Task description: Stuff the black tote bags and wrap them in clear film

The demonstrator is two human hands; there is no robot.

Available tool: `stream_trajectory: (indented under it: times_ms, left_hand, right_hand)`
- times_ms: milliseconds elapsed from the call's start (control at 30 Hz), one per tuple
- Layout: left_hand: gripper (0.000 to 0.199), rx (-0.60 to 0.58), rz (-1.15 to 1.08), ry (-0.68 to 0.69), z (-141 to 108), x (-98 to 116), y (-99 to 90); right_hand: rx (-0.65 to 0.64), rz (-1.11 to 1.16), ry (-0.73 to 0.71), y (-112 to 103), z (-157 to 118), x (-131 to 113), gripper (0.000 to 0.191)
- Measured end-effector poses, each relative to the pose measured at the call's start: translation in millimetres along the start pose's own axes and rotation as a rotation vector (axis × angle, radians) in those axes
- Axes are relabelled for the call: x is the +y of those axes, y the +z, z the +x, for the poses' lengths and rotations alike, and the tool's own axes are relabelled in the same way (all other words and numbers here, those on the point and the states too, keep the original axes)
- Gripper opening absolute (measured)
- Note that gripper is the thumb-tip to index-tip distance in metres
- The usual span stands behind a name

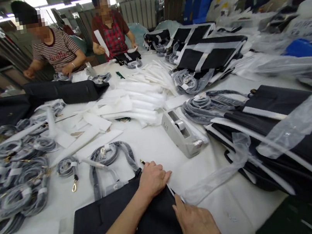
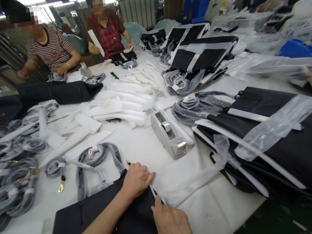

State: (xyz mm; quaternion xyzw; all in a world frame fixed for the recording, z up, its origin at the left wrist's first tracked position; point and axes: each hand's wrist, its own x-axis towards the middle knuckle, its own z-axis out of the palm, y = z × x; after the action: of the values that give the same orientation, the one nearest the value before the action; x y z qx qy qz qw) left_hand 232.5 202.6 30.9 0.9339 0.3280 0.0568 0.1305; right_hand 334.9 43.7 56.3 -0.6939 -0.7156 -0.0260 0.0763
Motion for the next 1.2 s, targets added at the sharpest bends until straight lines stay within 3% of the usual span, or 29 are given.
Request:
stream_trajectory:
  times_ms: [100,200,333,433,567,700,767,867,967,1033,1200]
  left_hand:
    - [0.054,0.012,-0.002,-0.009,-2,1,-2.3]
    - [0.055,0.026,-0.011,-0.009,-2,0,-4.3]
    - [0.044,0.056,-0.04,-0.014,-1,-2,-11.4]
    - [0.028,0.126,-0.053,-0.084,-12,8,-22.5]
    - [0.045,0.195,-0.097,-0.153,-62,51,-28.6]
    - [0.073,0.131,-0.078,-0.103,-124,94,-7.8]
    - [0.086,0.114,0.009,-0.083,-142,103,5.5]
    - [0.088,0.113,0.109,-0.087,-148,104,16.5]
    - [0.086,0.134,0.14,-0.094,-145,102,16.6]
    - [0.085,0.149,0.148,-0.097,-143,102,15.1]
    - [0.083,0.183,0.171,-0.087,-145,104,15.9]
  right_hand:
    - [0.05,0.082,-0.112,-9,5,0,0.03]
    - [0.088,0.202,-0.245,0,3,-5,0.047]
    - [0.07,0.239,-0.23,21,-5,-10,0.053]
    - [0.065,0.234,-0.227,28,-9,-11,0.054]
    - [0.126,0.319,-0.234,36,-9,-10,0.055]
    - [0.154,0.619,-0.228,37,-13,-1,0.047]
    - [0.155,0.82,-0.084,29,-19,11,0.038]
    - [0.239,1.045,0.442,13,-27,39,0.035]
    - [0.311,1.265,0.928,5,-27,71,0.055]
    - [0.299,1.394,1.074,5,-24,86,0.065]
    - [0.318,1.46,1.16,10,-22,99,0.073]
